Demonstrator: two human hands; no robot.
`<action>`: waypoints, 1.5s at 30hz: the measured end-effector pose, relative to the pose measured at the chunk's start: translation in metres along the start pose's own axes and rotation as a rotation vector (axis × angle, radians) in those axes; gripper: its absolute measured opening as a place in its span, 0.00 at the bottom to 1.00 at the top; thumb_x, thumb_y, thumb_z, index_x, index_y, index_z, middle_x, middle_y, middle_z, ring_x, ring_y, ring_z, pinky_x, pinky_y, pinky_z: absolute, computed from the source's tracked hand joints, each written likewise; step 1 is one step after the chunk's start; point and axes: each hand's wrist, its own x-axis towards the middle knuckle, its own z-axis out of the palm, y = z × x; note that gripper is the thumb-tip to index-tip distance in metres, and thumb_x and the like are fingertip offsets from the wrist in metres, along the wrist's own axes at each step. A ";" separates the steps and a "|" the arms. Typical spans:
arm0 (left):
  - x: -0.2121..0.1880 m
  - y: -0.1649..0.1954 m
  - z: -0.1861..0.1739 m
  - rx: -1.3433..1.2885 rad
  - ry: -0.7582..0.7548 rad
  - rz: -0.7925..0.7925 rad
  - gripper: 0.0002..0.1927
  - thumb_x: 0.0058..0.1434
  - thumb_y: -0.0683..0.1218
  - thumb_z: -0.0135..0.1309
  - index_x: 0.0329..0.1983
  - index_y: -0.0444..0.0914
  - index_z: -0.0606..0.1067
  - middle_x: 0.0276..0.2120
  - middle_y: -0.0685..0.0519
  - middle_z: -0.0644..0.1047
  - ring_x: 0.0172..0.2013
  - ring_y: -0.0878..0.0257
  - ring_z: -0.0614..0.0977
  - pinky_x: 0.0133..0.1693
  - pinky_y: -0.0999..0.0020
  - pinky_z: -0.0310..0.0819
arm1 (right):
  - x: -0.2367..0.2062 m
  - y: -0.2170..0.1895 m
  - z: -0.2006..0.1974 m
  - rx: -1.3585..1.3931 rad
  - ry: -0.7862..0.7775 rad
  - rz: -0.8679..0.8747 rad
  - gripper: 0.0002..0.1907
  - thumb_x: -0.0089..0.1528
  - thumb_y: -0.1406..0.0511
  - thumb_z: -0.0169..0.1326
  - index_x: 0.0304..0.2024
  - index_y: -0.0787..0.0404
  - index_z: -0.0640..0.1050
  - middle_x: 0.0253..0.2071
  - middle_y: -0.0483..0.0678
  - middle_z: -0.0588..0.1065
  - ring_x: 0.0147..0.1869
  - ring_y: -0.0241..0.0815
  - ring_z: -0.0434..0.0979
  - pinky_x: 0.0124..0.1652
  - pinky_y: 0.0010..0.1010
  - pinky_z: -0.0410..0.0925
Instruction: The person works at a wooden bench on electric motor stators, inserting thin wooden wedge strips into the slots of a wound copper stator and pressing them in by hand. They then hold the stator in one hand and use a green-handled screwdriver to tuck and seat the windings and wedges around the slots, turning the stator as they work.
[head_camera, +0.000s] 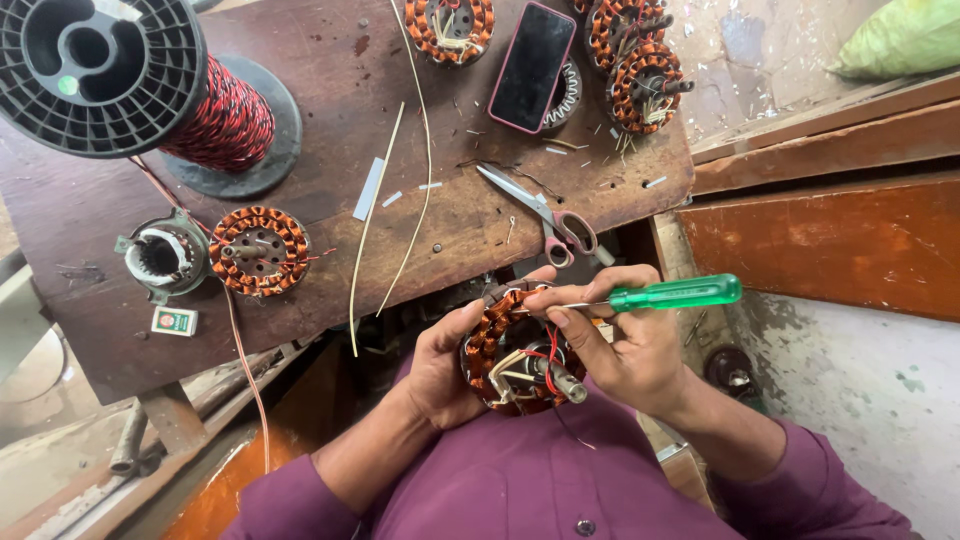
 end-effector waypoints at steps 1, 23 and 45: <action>-0.001 -0.001 0.000 0.002 -0.003 0.002 0.39 0.73 0.59 0.45 0.82 0.40 0.53 0.67 0.45 0.70 0.61 0.52 0.77 0.62 0.50 0.72 | 0.001 -0.001 0.000 -0.047 -0.012 -0.002 0.13 0.70 0.74 0.51 0.50 0.66 0.60 0.47 0.58 0.83 0.55 0.44 0.85 0.54 0.29 0.79; -0.005 0.000 0.002 0.003 0.009 0.027 0.38 0.73 0.58 0.44 0.81 0.40 0.53 0.67 0.46 0.70 0.64 0.52 0.75 0.64 0.51 0.70 | 0.006 0.004 -0.006 -0.035 -0.123 -0.173 0.14 0.70 0.74 0.52 0.49 0.62 0.60 0.47 0.61 0.82 0.55 0.48 0.86 0.51 0.32 0.80; -0.007 -0.001 0.000 0.004 0.041 0.034 0.37 0.73 0.57 0.43 0.82 0.38 0.54 0.66 0.45 0.71 0.63 0.53 0.77 0.63 0.52 0.72 | 0.011 -0.003 -0.004 -0.109 -0.149 -0.166 0.12 0.69 0.73 0.53 0.48 0.61 0.63 0.47 0.60 0.82 0.54 0.49 0.86 0.49 0.33 0.81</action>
